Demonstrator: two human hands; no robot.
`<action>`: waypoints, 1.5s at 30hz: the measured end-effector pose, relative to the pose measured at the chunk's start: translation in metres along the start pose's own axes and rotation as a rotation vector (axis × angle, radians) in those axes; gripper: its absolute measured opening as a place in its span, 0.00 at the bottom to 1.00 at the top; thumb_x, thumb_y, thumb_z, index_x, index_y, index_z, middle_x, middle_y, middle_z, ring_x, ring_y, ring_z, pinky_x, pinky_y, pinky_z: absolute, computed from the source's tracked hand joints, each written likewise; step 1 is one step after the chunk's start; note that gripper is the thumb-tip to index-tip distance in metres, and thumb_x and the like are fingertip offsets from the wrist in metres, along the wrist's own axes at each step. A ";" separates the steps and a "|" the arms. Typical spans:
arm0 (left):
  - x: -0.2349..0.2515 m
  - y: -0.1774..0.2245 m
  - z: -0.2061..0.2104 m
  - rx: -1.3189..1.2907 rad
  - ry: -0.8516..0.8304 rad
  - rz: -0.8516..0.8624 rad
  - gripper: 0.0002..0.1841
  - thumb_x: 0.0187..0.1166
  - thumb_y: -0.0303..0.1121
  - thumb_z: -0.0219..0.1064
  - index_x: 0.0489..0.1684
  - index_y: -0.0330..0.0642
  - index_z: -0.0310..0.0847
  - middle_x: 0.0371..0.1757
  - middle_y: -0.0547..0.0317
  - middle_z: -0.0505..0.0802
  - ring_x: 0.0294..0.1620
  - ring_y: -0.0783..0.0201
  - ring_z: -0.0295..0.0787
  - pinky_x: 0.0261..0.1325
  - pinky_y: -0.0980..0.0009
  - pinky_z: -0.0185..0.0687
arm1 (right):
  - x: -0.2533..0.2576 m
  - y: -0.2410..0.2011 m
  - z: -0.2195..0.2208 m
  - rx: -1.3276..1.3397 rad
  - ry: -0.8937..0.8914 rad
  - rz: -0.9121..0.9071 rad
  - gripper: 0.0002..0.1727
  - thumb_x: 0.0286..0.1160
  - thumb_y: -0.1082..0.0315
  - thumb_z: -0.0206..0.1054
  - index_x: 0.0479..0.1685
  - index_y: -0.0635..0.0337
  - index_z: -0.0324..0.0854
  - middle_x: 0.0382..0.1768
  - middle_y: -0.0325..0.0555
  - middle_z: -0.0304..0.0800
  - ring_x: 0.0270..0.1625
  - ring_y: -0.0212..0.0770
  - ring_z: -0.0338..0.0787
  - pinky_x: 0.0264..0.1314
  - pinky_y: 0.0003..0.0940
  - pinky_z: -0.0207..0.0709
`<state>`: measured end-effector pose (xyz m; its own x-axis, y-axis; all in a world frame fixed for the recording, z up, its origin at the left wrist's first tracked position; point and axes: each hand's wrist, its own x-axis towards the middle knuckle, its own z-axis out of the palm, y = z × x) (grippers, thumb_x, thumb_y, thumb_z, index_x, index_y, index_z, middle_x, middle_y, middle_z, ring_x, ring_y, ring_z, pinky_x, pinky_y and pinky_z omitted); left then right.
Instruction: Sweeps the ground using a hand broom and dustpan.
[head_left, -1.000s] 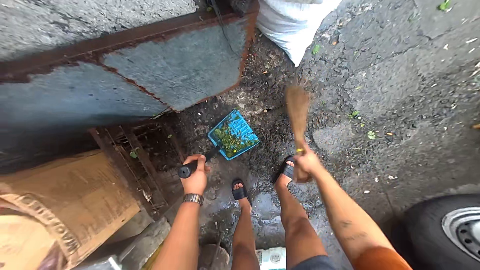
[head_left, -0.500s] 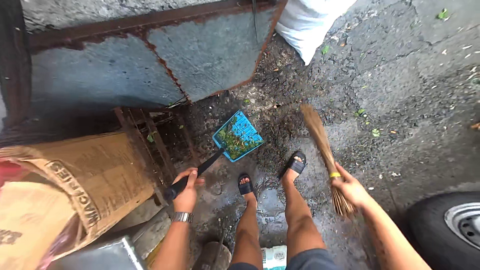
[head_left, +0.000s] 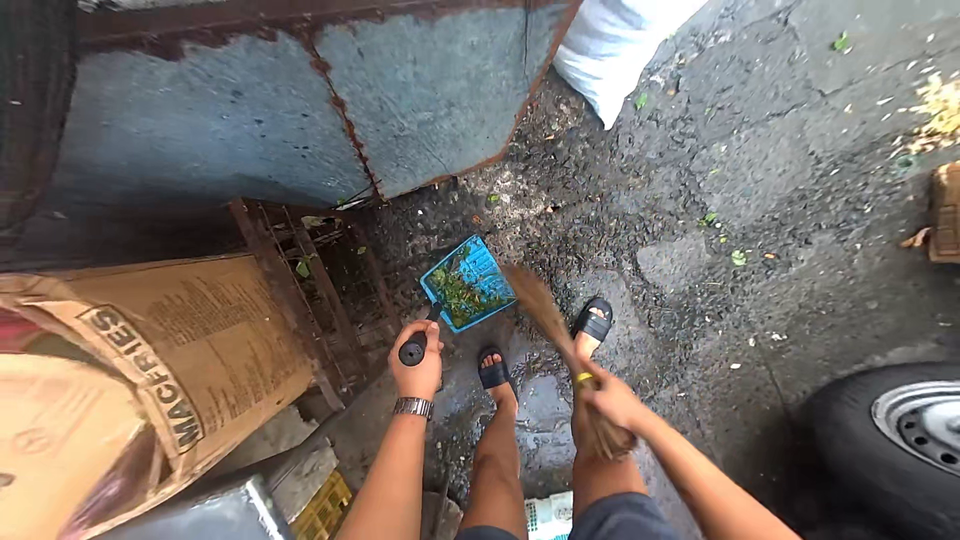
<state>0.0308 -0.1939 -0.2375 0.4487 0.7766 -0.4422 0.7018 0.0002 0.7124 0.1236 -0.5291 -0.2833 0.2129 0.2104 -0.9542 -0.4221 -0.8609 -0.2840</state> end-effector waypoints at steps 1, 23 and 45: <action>0.003 -0.003 -0.003 0.006 0.002 -0.010 0.09 0.83 0.32 0.68 0.49 0.35 0.87 0.47 0.54 0.94 0.31 0.65 0.94 0.37 0.68 0.96 | 0.002 0.000 -0.021 0.037 0.085 -0.004 0.49 0.69 0.63 0.72 0.95 0.31 0.54 0.70 0.59 0.85 0.64 0.58 0.89 0.65 0.66 0.81; 0.000 -0.009 0.004 0.046 -0.069 0.031 0.07 0.81 0.32 0.69 0.46 0.38 0.88 0.49 0.54 0.93 0.34 0.65 0.94 0.41 0.67 0.96 | 0.083 -0.049 0.067 0.129 0.003 0.134 0.50 0.71 0.56 0.73 0.96 0.40 0.50 0.69 0.64 0.84 0.68 0.61 0.86 0.69 0.64 0.79; 0.033 -0.004 -0.028 -0.194 0.297 -0.275 0.10 0.88 0.33 0.65 0.52 0.34 0.82 0.35 0.50 0.94 0.23 0.57 0.93 0.30 0.62 0.96 | 0.072 -0.118 -0.004 -0.618 -0.230 -0.137 0.51 0.70 0.53 0.72 0.96 0.21 0.47 0.67 0.60 0.87 0.66 0.64 0.88 0.66 0.71 0.76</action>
<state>0.0275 -0.1508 -0.2394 0.0619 0.8783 -0.4740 0.6431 0.3281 0.6919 0.1923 -0.4147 -0.3177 0.0070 0.3712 -0.9285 0.1922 -0.9117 -0.3631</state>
